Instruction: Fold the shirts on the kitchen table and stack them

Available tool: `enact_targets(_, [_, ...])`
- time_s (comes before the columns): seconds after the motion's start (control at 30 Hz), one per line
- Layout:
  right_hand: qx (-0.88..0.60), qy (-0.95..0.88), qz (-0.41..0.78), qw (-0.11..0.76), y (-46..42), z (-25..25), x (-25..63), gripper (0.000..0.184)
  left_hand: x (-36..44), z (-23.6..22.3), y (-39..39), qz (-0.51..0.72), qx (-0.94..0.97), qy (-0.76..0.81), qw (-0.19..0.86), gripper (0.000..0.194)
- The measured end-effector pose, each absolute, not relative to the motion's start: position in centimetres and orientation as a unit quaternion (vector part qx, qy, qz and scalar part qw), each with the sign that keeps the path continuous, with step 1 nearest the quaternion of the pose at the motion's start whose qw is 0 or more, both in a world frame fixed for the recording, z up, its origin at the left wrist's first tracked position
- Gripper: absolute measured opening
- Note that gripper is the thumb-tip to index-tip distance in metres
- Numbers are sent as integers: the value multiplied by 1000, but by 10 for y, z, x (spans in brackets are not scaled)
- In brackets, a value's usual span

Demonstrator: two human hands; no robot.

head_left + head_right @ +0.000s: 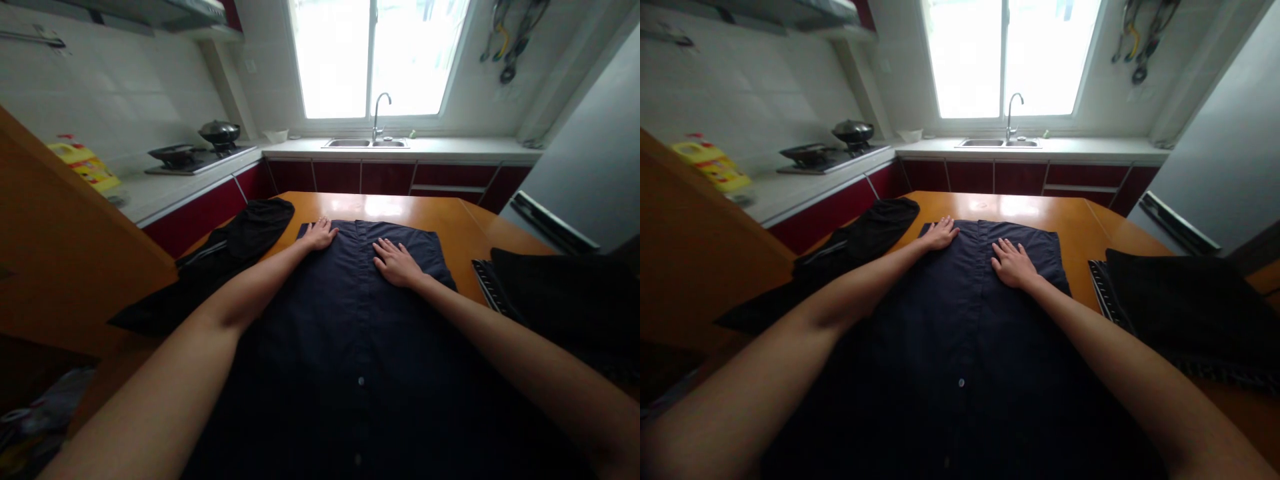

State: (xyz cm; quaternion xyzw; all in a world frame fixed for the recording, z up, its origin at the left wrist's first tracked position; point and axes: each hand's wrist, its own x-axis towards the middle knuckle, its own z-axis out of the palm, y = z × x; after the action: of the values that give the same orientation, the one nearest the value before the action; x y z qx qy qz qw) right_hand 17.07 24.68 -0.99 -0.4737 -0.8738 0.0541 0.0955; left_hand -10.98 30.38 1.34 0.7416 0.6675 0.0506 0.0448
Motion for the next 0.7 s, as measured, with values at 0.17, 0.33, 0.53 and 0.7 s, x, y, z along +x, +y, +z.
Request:
enact_targets(0.17, [-474,-875,40,92,246,-10,170,61,-68,-7,263,48,821,568,23,73])
enact_targets(0.33, [-476,-874,39,87,246,-10,170,62,-79,-9,261,44,769,636,42,76])
enact_targets(0.53, [-484,-870,48,82,245,-8,169,61,-99,4,279,49,729,681,39,73])
enact_targets(0.7, [-489,-867,46,86,245,-8,168,61,-96,3,270,45,777,626,42,69])
